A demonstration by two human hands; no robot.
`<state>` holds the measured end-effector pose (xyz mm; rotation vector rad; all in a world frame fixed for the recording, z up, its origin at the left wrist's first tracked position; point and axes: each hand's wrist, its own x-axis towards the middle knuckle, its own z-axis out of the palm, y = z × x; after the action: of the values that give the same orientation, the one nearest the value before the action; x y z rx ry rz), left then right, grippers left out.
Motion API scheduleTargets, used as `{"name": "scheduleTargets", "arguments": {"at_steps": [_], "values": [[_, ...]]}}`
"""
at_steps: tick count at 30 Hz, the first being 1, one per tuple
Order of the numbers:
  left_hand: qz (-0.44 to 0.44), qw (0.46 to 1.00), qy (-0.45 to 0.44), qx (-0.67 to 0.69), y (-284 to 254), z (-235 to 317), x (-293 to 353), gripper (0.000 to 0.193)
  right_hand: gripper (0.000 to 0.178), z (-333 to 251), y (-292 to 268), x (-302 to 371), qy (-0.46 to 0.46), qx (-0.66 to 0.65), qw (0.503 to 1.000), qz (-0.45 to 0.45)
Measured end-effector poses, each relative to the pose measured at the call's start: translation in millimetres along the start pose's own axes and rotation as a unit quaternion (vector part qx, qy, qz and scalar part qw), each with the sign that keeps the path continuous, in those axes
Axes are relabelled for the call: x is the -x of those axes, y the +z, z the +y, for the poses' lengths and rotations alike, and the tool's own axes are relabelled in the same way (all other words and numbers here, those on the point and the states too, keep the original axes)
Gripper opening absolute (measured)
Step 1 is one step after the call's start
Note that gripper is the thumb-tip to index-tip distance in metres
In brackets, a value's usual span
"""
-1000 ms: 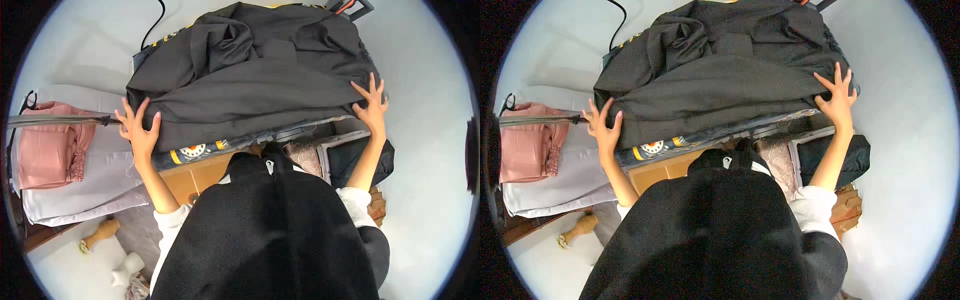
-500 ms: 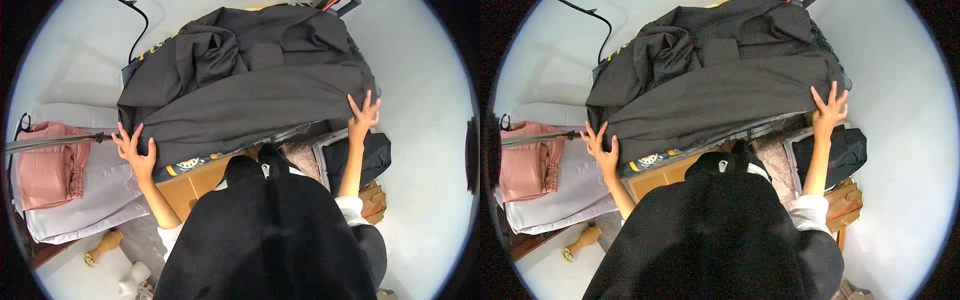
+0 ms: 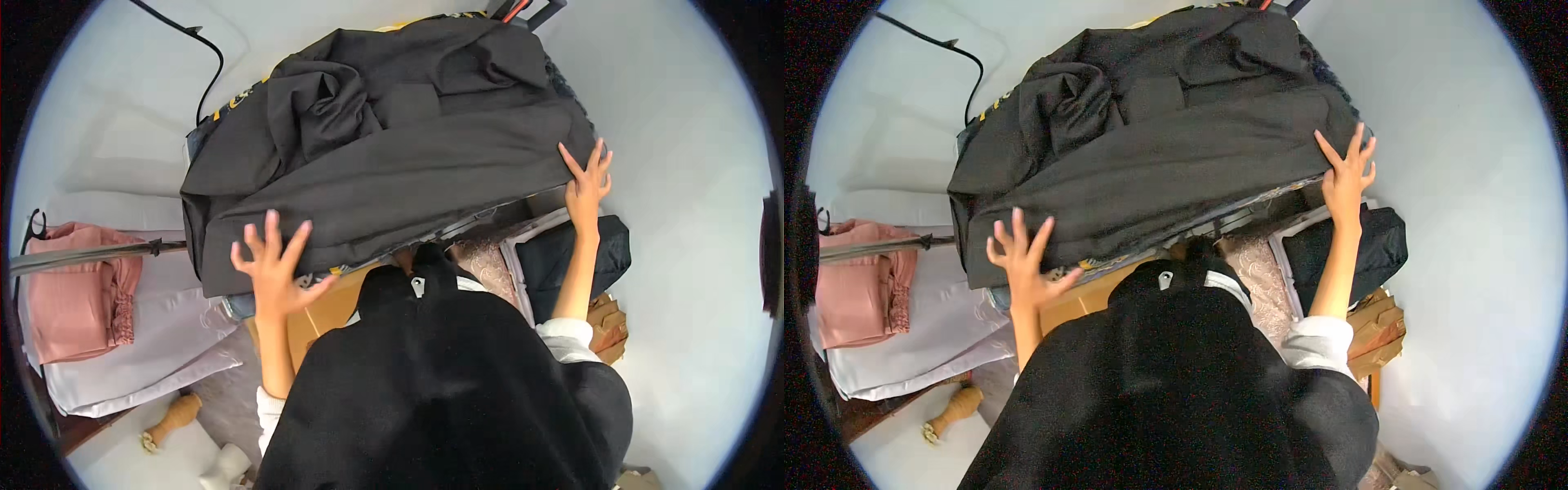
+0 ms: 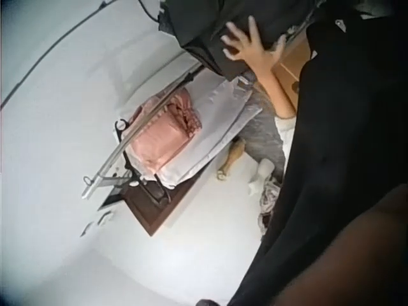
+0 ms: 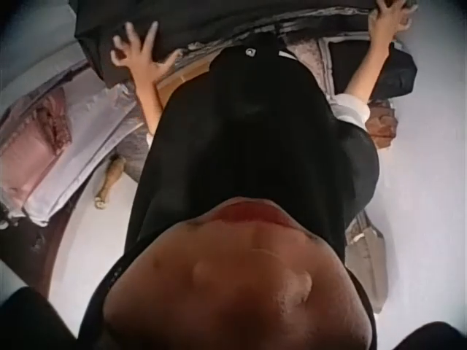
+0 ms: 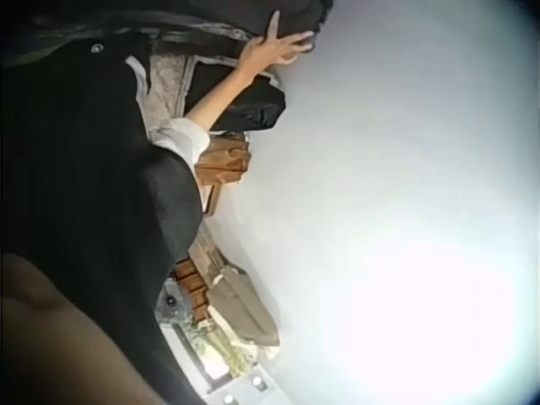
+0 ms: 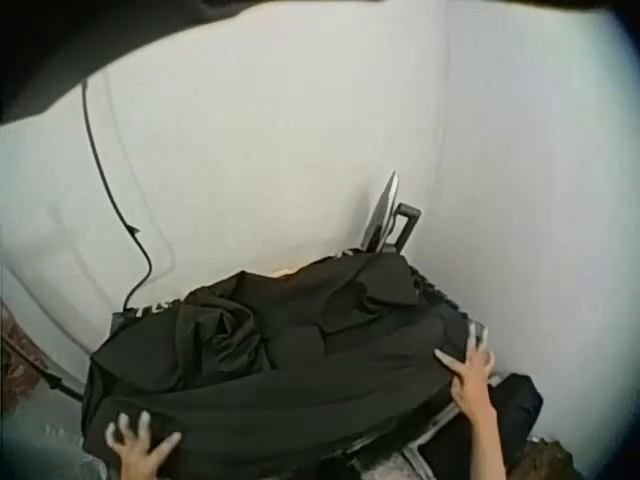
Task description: Ironing and folding blazers on an ironing board.
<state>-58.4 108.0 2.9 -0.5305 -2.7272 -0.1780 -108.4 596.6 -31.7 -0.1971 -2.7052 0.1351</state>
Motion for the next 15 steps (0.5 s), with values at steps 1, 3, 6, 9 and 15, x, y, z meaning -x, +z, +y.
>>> {"name": "scheduleTargets", "arguments": {"at_steps": [1,3,6,9,15], "values": [[-0.002,1.000,0.002,0.003,2.7,12.8,-3.2,0.079,0.070,-0.3,-5.8,-0.5,0.007,-0.022,1.000,-0.015],[-0.018,0.999,-0.025,0.014,3.1,35.3,-17.4,0.074,0.070,1.9,-15.5,-5.4,0.056,-0.007,0.994,-0.097],[-0.067,0.997,-0.028,0.033,0.3,44.9,-28.9,0.069,0.071,8.5,-30.7,-19.5,0.054,-0.038,0.986,-0.150],[-0.052,0.997,-0.026,0.047,-1.5,45.6,-24.5,0.065,0.056,3.6,-35.5,-43.8,-0.005,-0.152,0.985,-0.078],[0.034,0.999,-0.004,0.016,-21.9,28.6,-70.1,0.042,0.030,-15.9,-7.4,-116.2,-0.048,-0.146,0.988,-0.025]]}}
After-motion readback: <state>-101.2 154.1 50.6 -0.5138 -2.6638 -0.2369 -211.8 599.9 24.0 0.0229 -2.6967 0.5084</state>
